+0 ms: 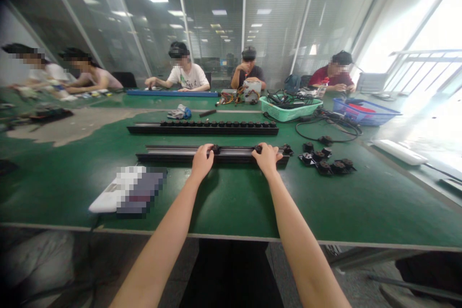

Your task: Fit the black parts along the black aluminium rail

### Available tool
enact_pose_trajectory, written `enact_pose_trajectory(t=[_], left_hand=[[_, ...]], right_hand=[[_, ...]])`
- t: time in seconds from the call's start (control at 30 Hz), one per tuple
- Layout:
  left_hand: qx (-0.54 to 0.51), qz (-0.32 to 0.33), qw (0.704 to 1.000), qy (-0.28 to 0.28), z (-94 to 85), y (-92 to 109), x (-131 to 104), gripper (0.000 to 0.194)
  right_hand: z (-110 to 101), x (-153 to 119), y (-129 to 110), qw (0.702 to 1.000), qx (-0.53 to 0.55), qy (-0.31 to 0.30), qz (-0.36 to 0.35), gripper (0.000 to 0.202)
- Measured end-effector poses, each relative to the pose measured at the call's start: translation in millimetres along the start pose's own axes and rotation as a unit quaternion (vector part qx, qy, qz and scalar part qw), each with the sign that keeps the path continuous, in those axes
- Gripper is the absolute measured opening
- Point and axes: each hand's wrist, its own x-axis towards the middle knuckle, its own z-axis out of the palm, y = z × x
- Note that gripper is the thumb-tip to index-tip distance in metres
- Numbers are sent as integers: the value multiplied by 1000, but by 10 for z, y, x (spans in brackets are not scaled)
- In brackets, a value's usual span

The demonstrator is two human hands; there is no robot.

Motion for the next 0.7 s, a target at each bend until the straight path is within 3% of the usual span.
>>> enact_pose_trajectory(t=[0.7], left_hand=[[-7, -1, 1000, 7, 4, -4, -2, 27]], right_hand=[[2, 17, 31, 1000, 1, -3, 5, 39]])
